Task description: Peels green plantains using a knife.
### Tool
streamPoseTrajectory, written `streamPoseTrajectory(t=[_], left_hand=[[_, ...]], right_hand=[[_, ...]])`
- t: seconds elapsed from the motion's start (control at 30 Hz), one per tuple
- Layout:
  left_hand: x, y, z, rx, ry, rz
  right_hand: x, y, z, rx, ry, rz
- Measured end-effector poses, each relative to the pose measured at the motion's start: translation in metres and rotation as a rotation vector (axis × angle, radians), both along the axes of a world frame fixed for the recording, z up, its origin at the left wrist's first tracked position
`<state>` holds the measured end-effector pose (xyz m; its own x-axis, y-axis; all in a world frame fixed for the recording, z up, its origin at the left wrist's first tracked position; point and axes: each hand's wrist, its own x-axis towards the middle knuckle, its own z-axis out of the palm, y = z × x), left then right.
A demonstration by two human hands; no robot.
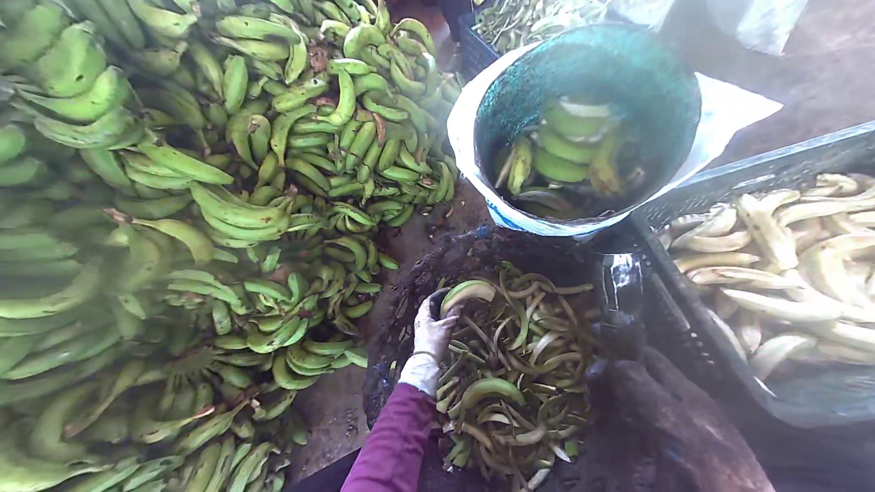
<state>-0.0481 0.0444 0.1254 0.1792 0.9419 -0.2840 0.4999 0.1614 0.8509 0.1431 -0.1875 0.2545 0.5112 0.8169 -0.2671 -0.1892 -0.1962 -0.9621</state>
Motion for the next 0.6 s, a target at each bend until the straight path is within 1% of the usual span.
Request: streamPoseTrajectory(t=[0.07, 0.13, 0.17, 0.2, 0.27, 0.33, 0.37, 0.4, 0.43, 0.5, 0.53, 0.6], left_hand=[[-0.006, -0.014, 0.039, -0.001, -0.365, 0.18], [-0.013, -0.02, 0.059, 0.003, -0.787, 0.304], [-0.014, -0.023, 0.067, -0.001, -0.912, 0.315], [-0.015, -0.029, 0.076, -0.037, -0.98, 0.327], [-0.011, -0.046, 0.09, -0.172, -1.042, 0.428], [-0.007, -0.063, 0.098, -0.314, -1.044, 0.584], [-0.008, -0.069, 0.1, -0.375, -1.065, 0.614], [-0.007, -0.075, 0.103, -0.423, -1.093, 0.622], [-0.008, -0.08, 0.105, -0.446, -1.133, 0.608], [-0.01, -0.088, 0.115, -0.449, -1.183, 0.563], [-0.012, -0.093, 0.122, -0.407, -1.149, 0.526], [-0.007, -0.102, 0.136, -0.297, -1.02, 0.477]], right_hand=[[-0.005, -0.001, -0.003, -0.017, 0.005, 0.008], [-0.01, 0.001, -0.007, -0.016, 0.009, 0.024], [-0.014, 0.003, -0.008, -0.011, 0.011, 0.036], [-0.019, 0.005, -0.009, -0.015, 0.001, 0.057], [-0.028, 0.007, -0.01, -0.02, -0.06, 0.129], [-0.037, 0.008, -0.019, 0.0, -0.237, 0.228], [-0.041, 0.007, -0.025, 0.022, -0.373, 0.274], [-0.045, 0.006, -0.029, 0.044, -0.557, 0.291], [-0.05, 0.006, -0.035, 0.093, -0.729, 0.271], [-0.057, 0.007, -0.046, 0.206, -0.966, 0.187], [-0.06, 0.008, -0.049, 0.247, -1.04, 0.137], [-0.066, 0.011, -0.049, 0.281, -1.102, 0.057]])
